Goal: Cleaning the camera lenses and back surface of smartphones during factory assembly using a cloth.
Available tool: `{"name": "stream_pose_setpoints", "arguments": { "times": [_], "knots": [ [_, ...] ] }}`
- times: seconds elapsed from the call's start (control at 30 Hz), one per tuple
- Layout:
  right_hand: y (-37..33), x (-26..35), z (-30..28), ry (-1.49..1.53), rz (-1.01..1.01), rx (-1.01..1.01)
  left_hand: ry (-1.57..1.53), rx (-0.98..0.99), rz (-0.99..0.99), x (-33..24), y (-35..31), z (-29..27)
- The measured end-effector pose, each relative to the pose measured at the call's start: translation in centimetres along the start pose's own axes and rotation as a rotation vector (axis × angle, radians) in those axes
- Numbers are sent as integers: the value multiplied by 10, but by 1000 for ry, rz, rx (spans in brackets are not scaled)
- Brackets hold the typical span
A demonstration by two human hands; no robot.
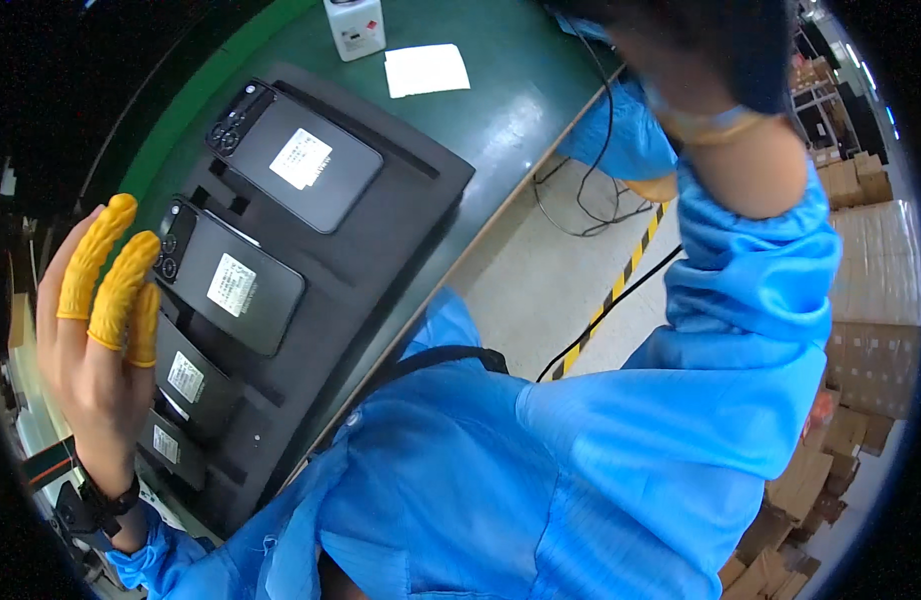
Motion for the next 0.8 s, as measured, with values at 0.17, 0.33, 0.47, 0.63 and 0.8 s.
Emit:
{"name": "stream_pose_setpoints", "arguments": {
  "times": [0.17,0.33,0.47,0.63,0.8],
  "knots": [
    [44,79,45,138,-67,-227,-54,-56,-4,8,-2,-17],
    [82,136,56,433,-117,-136,-553,-498,67,5,-2,-44],
    [84,138,44,505,-97,-159,-468,-174,10,-33,10,-39],
    [65,131,43,535,-24,-143,-609,-202,-25,-34,16,-18],
    [52,130,39,563,-4,-140,-571,-204,-71,-33,19,-12]
  ]
}}
Point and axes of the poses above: each hand's wrist, its own y-axis towards the middle knuckle, its own z-axis out of the palm, x = y × z, the point moved 9 cm from there along y, towards the middle knuckle, and after that the axes turned 9 degrees about -z, right-handed, at the moved point
